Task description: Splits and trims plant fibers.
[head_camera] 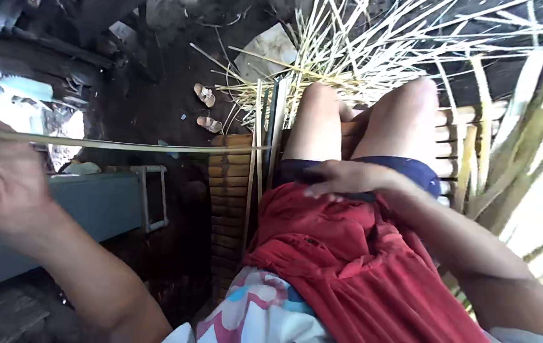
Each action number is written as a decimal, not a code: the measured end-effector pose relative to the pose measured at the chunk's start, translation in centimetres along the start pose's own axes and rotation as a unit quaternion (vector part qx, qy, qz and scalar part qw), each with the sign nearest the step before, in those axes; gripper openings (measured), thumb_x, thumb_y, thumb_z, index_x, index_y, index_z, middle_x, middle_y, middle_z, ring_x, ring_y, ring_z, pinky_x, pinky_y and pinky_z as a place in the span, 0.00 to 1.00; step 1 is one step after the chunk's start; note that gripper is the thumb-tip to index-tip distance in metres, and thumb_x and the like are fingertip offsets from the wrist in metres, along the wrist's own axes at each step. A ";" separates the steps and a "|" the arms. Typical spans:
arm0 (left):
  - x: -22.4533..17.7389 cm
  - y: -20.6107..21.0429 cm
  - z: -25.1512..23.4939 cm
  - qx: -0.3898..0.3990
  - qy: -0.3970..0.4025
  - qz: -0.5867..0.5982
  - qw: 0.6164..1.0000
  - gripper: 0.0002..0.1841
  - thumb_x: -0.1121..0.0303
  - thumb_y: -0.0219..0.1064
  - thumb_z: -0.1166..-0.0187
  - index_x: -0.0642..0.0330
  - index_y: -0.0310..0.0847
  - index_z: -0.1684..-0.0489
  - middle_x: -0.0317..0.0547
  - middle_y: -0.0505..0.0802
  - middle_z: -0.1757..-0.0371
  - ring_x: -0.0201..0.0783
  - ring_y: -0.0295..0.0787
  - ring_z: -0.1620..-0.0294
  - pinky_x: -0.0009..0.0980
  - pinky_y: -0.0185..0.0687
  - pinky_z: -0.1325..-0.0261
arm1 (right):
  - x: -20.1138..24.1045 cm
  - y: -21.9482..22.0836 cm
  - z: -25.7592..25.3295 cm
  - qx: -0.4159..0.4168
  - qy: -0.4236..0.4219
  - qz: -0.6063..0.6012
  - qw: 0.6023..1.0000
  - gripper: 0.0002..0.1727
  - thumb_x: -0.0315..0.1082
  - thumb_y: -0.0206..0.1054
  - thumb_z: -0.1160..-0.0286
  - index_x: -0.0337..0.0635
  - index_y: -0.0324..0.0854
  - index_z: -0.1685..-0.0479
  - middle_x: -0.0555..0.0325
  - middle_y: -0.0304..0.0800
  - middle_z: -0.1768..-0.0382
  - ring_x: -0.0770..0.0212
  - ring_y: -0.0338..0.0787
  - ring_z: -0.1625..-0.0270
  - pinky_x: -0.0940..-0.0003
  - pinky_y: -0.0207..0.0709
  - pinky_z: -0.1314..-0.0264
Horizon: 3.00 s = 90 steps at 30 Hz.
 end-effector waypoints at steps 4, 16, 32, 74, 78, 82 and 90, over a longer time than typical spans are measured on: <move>7.7 0.9 10.2 -0.120 -0.083 -0.164 0.976 0.17 0.51 0.45 0.05 0.38 0.78 0.35 0.23 0.92 0.47 0.23 0.89 0.43 0.23 0.85 0.36 | 2.6 1.8 -2.3 0.033 -0.084 -0.072 0.993 0.20 0.40 0.79 0.28 0.42 0.83 0.42 0.58 0.87 0.74 0.67 0.82 0.80 0.72 0.79 0.76; 27.9 -4.0 34.8 0.119 -0.509 -0.430 0.736 0.28 0.53 0.45 0.05 0.68 0.86 0.41 0.45 0.97 0.61 0.35 0.94 0.63 0.37 0.90 0.56 | -0.6 0.5 -0.6 -0.157 -0.081 -0.140 0.974 0.17 0.41 0.57 0.08 0.38 0.87 0.53 0.58 0.92 0.72 0.68 0.82 0.86 0.72 0.81 0.81; 27.2 31.2 19.0 0.399 -0.292 -0.056 0.868 0.11 0.73 0.68 0.18 0.57 0.86 0.40 0.40 0.88 0.57 0.24 0.80 0.78 0.18 0.81 0.78 | 0.5 -3.6 11.9 -0.456 -0.183 -0.176 0.853 0.17 0.30 0.52 0.11 0.34 0.79 0.32 0.63 0.87 0.67 0.73 0.84 0.74 0.74 0.84 0.67; 27.1 32.5 19.8 0.400 -0.303 0.003 0.865 0.04 0.71 0.70 0.18 0.54 0.79 0.59 0.37 0.82 0.70 0.22 0.73 0.85 0.15 0.72 0.86 | 5.4 -1.9 18.7 -0.340 -0.261 -0.082 0.900 0.07 0.29 0.51 0.11 0.37 0.70 0.45 0.67 0.80 0.74 0.81 0.78 0.80 0.86 0.77 0.78; 26.9 32.6 20.4 0.400 -0.312 0.007 0.862 0.04 0.70 0.73 0.21 0.55 0.82 0.60 0.37 0.84 0.70 0.21 0.74 0.85 0.15 0.74 0.86 | 5.8 -2.1 18.8 -0.294 -0.231 -0.121 0.920 0.06 0.29 0.52 0.11 0.40 0.69 0.45 0.68 0.82 0.74 0.79 0.79 0.82 0.85 0.77 0.82; 26.7 32.5 20.4 0.366 -0.305 0.002 0.879 0.04 0.71 0.74 0.23 0.54 0.83 0.59 0.36 0.85 0.74 0.22 0.75 0.86 0.16 0.75 0.86 | 6.2 -1.0 18.1 -0.339 -0.217 -0.057 0.914 0.11 0.27 0.59 0.15 0.39 0.66 0.41 0.66 0.83 0.73 0.77 0.82 0.81 0.81 0.82 0.79; 26.7 33.3 19.2 0.417 -0.305 0.005 0.856 0.09 0.68 0.74 0.22 0.51 0.88 0.48 0.38 0.93 0.63 0.27 0.88 0.74 0.25 0.89 0.70 | 7.3 -2.4 20.5 -0.452 -0.153 0.127 0.869 0.21 0.52 0.69 0.21 0.47 0.75 0.43 0.73 0.82 0.75 0.78 0.83 0.75 0.77 0.80 0.76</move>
Point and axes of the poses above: each hand's wrist, its own z-axis away from the middle knuckle, its own y-axis out of the palm, x = y × z, the point moved 6 cm from there along -z, towards the middle knuckle
